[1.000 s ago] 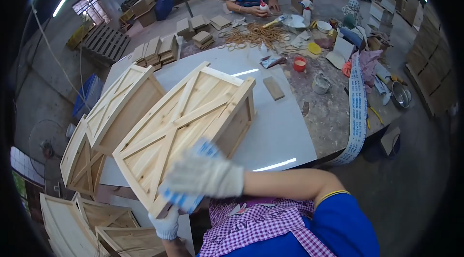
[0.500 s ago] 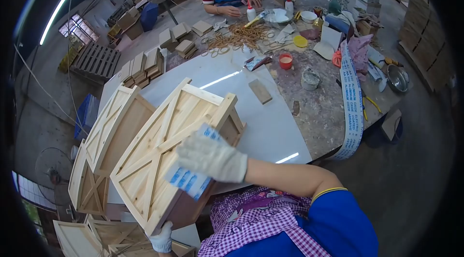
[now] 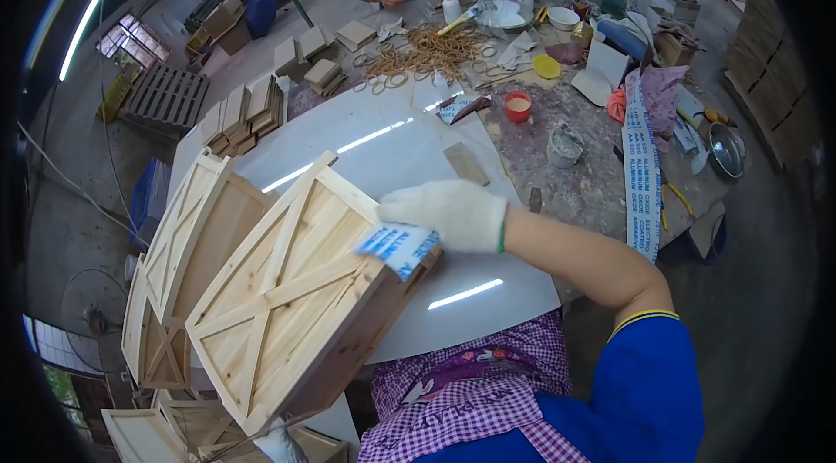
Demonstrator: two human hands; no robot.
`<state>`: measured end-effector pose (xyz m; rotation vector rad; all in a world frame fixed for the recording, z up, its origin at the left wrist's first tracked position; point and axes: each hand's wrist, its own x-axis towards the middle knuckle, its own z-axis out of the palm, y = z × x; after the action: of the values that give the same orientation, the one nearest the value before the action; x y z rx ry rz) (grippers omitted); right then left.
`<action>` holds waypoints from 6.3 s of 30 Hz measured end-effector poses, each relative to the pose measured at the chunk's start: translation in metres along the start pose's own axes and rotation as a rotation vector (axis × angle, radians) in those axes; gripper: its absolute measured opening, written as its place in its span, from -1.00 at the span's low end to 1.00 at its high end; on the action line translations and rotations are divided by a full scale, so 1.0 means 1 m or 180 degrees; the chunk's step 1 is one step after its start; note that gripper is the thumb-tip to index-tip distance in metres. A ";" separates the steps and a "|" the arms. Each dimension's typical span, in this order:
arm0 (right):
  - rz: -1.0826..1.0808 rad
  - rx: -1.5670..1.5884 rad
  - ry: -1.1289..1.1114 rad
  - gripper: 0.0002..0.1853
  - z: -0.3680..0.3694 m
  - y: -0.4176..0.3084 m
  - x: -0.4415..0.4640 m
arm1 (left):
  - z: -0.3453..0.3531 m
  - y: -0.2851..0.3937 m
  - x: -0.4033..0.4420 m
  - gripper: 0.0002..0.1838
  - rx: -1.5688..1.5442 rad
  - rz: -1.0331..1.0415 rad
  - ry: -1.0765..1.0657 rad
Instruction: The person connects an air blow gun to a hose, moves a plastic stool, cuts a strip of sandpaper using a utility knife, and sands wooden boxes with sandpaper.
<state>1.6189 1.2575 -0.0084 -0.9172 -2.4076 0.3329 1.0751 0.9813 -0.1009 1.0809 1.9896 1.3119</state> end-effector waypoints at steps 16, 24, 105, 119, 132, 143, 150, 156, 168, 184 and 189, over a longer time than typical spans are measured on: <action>0.1224 0.0187 0.1264 -0.22 0.139 0.026 -0.089 | 0.053 0.060 -0.026 -0.06 -0.0528 0.0474 0.0466; 0.1211 0.0693 0.2326 -0.25 0.036 -0.056 -0.015 | 0.088 0.110 -0.064 0.13 -0.0120 0.0596 0.0336; -0.0894 0.0341 -0.1596 -0.42 0.010 -0.163 0.079 | 0.051 0.104 -0.034 0.26 -0.0158 0.0844 -0.0041; -0.0135 -0.2166 0.0677 -0.52 -0.015 0.031 0.054 | 0.012 0.221 0.044 0.45 0.1326 0.1740 -0.1051; -0.0199 -0.2551 0.0525 -0.63 0.005 0.108 0.019 | 0.169 0.253 0.130 -0.15 0.2868 0.3290 -0.2048; -0.1104 -0.2745 0.0471 -0.53 0.028 0.124 0.031 | 0.169 0.259 0.128 -0.14 0.2780 0.2948 -0.2213; -0.0668 -0.1739 0.0998 -0.59 0.047 0.084 0.069 | 0.176 0.252 0.131 -0.13 0.2744 0.2936 -0.2204; -0.0282 -0.2226 0.0024 -0.54 0.023 0.094 0.019 | 0.173 0.245 0.127 -0.13 0.2807 0.3009 -0.2150; 0.2954 0.2667 -0.0944 -0.47 0.014 0.032 0.074 | 0.176 0.250 0.131 -0.12 0.2745 0.3014 -0.2111; 0.0631 0.1478 0.0098 -0.50 -0.006 0.054 0.050 | 0.234 0.281 0.098 0.40 0.3411 0.2209 -0.2148; 0.0959 0.1545 -0.1969 -0.54 -0.010 0.076 -0.069 | 0.236 0.267 0.090 0.44 0.3385 0.2333 -0.1776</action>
<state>1.7087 1.2671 -0.0576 -1.0444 -2.5032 1.4236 1.2963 1.2329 0.0514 2.4777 1.8390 -0.0147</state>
